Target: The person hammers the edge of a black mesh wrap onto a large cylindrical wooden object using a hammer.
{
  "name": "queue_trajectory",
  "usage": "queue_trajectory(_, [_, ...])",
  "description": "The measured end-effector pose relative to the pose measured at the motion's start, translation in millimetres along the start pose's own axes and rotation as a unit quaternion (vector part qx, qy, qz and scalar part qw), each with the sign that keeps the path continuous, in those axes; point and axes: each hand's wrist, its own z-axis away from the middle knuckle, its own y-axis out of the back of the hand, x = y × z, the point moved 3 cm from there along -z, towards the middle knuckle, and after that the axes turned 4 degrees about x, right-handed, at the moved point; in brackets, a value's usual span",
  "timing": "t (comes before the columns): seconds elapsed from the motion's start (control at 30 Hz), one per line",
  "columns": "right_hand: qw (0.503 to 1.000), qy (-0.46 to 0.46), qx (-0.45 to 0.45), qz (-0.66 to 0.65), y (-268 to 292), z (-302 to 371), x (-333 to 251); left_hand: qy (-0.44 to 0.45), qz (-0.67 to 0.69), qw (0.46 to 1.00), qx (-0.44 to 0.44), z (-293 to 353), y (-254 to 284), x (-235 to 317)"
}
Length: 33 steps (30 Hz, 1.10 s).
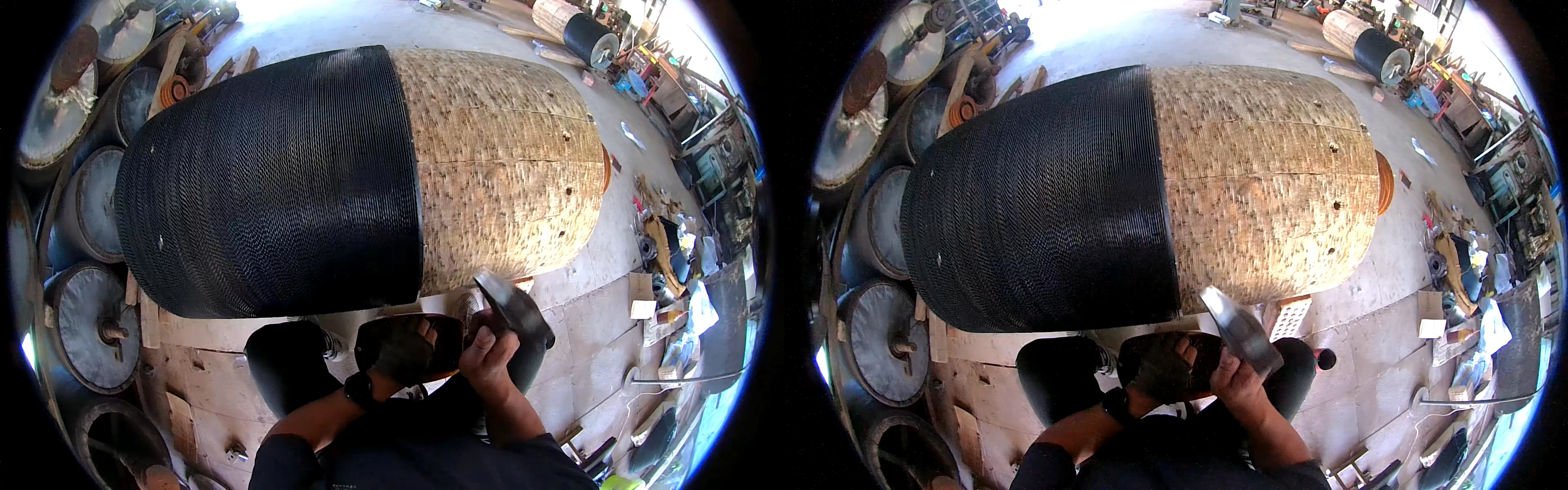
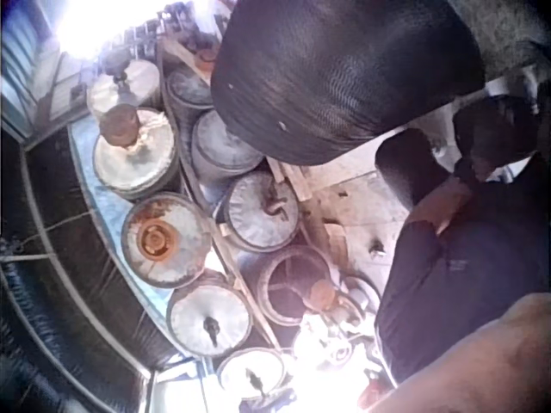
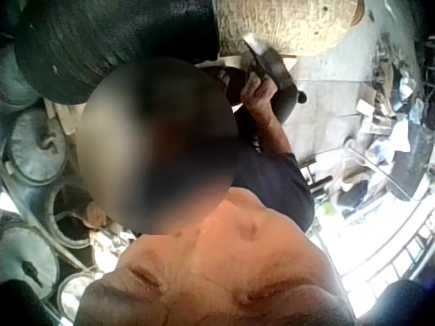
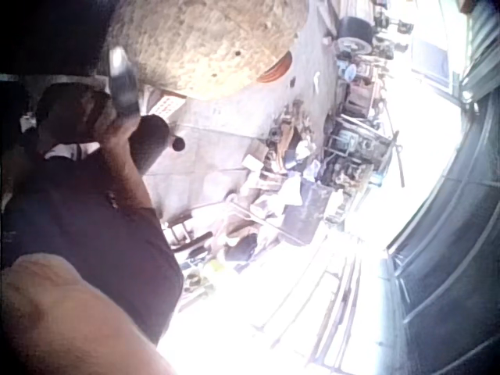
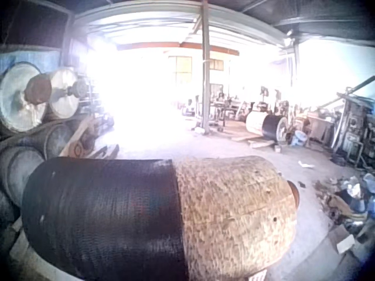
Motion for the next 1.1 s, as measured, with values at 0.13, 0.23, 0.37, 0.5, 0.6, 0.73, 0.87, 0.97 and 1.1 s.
queue_trajectory(0.13, [0.966, -0.157, -0.143, 0.145, -23, -10, 12, -0.010, -0.007, 0.999, 0.029, 1, -8, -5])
queue_trajectory(0.23, [0.981, -0.149, -0.114, 0.058, -11, -3, 5, 0.019, 0.044, 0.999, 0.007, 4, -22, -7])
queue_trajectory(0.37, [1.000, 0.014, -0.015, 0.011, 0, -2, -2, 0.013, 0.027, 0.999, 0.021, 10, -22, -5])
queue_trajectory(0.5, [0.959, -0.157, -0.162, 0.171, -23, -12, 17, 0.010, 0.079, 0.987, 0.143, -8, 27, 3])
queue_trajectory(0.6, [0.989, -0.095, -0.088, 0.069, -10, -2, 3, -0.002, 0.079, 0.977, 0.197, -11, 43, -5])
queue_trajectory(0.73, [0.998, 0.064, -0.016, 0.010, -4, 13, 18, -0.048, -0.002, 0.947, 0.318, -41, 95, -43])
queue_trajectory(0.87, [0.963, -0.119, -0.119, 0.211, -28, -5, 17, -0.072, -0.133, 0.910, 0.387, -85, 141, -91])
queue_trajectory(0.97, [0.985, -0.122, -0.107, 0.053, -10, 1, 5, -0.044, -0.232, 0.866, 0.441, -113, 167, -108])
queue_trajectory(1.1, [0.999, 0.001, -0.020, 0.050, -11, 5, 15, -0.048, -0.227, 0.880, 0.415, -115, 166, -108])
